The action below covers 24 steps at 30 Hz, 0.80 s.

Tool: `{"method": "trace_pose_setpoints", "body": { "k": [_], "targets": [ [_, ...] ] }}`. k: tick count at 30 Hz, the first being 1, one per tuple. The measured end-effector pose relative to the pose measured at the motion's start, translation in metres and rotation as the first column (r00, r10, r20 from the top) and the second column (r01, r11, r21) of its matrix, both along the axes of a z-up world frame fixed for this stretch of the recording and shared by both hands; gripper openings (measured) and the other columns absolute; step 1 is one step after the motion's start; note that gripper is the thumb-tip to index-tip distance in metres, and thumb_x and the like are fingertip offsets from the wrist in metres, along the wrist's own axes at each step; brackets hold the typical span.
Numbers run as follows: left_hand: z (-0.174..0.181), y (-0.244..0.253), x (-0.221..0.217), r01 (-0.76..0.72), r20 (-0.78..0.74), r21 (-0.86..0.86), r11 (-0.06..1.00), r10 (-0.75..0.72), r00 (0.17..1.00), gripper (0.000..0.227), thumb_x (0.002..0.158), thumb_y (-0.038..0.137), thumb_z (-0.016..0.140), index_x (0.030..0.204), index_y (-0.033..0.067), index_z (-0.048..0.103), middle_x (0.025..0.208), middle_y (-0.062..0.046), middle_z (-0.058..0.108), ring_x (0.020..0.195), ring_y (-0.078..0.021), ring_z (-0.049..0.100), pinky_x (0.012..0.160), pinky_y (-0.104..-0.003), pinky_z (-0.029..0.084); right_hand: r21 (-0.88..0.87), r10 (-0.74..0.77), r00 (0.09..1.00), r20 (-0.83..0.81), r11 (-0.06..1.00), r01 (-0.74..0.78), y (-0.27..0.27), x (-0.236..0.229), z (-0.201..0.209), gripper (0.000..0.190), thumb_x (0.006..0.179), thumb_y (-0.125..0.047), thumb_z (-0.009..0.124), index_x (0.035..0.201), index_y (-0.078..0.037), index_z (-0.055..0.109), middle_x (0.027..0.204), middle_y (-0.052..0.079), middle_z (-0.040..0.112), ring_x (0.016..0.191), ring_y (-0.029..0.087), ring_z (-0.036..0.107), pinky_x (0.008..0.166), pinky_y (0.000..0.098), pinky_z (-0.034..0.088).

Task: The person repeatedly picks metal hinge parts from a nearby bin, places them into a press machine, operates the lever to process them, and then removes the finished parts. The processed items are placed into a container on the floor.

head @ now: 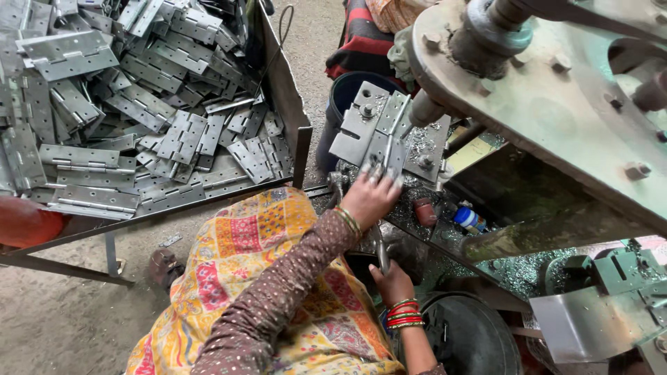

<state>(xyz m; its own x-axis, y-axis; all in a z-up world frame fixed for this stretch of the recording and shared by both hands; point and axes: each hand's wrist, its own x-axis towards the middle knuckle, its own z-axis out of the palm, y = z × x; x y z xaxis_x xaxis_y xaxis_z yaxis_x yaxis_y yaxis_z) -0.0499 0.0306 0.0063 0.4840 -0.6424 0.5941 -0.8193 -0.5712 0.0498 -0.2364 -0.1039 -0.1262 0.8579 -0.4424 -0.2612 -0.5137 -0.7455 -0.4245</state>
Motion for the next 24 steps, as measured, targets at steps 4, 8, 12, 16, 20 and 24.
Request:
{"method": "trace_pose_setpoints", "body": {
  "k": [4,8,12,16,20,24],
  "targets": [
    [-0.008,-0.009,0.004,-0.193,-0.123,0.032,0.981,0.195,0.973,0.047,0.086,0.022,0.052,0.129,0.0070,0.064,0.139,-0.016,0.055,0.127,-0.0259,0.055,0.111,-0.061,0.028,-0.001,-0.047,0.990,-0.130,0.999,0.047,0.001,-0.003,0.011,0.053,0.085,-0.056,0.066,0.102,-0.006,0.064,0.096,0.027,0.070,0.094,0.049,0.066,0.079,0.0566,0.052],
    [0.001,0.002,0.009,-0.200,-0.288,0.254,0.946,0.271,0.919,0.036,0.094,0.024,0.048,0.120,0.0069,0.066,0.145,-0.014,0.052,0.140,-0.0264,0.047,0.115,-0.064,0.021,0.004,-0.045,0.983,-0.176,0.999,0.046,-0.005,0.011,0.026,0.057,0.083,-0.058,0.068,0.100,-0.004,0.066,0.098,0.029,0.070,0.098,0.048,0.066,0.083,0.0545,0.053],
    [0.008,0.001,0.023,-0.155,-0.474,0.136,0.979,0.202,0.857,0.039,0.100,0.035,0.048,0.117,0.0055,0.067,0.144,-0.013,0.055,0.136,-0.0278,0.048,0.116,-0.061,0.024,-0.012,-0.041,0.978,-0.206,0.999,0.040,-0.005,0.006,0.027,0.058,0.085,-0.059,0.067,0.099,-0.002,0.067,0.096,0.028,0.071,0.095,0.048,0.066,0.080,0.0544,0.054],
    [0.012,-0.007,0.035,-0.192,-0.361,0.112,0.975,0.220,0.906,0.039,0.093,0.032,0.053,0.117,0.0046,0.067,0.139,-0.013,0.058,0.133,-0.0278,0.050,0.113,-0.060,0.027,0.000,-0.049,0.995,-0.085,0.999,0.050,-0.002,0.002,0.009,0.051,0.085,-0.054,0.067,0.100,-0.005,0.067,0.089,0.027,0.070,0.089,0.048,0.067,0.075,0.0559,0.053],
    [0.007,-0.009,0.032,-0.221,-0.330,0.099,0.970,0.242,0.913,0.037,0.092,0.032,0.053,0.114,0.0060,0.068,0.140,-0.011,0.058,0.135,-0.0257,0.050,0.116,-0.059,0.027,0.030,-0.063,0.996,0.061,0.998,0.061,0.007,-0.003,-0.031,0.046,0.088,-0.052,0.063,0.100,-0.008,0.066,0.084,0.025,0.071,0.084,0.047,0.068,0.072,0.0554,0.053],
    [0.005,-0.010,0.026,-0.187,-0.390,0.135,0.973,0.226,0.893,0.034,0.098,0.030,0.051,0.113,0.0047,0.069,0.139,-0.014,0.059,0.136,-0.0277,0.051,0.112,-0.055,0.032,0.005,-0.048,0.999,0.007,0.999,0.048,0.007,-0.007,-0.050,0.047,0.089,-0.053,0.062,0.103,-0.008,0.065,0.086,0.025,0.072,0.086,0.047,0.068,0.073,0.0551,0.054]
  ]
}}
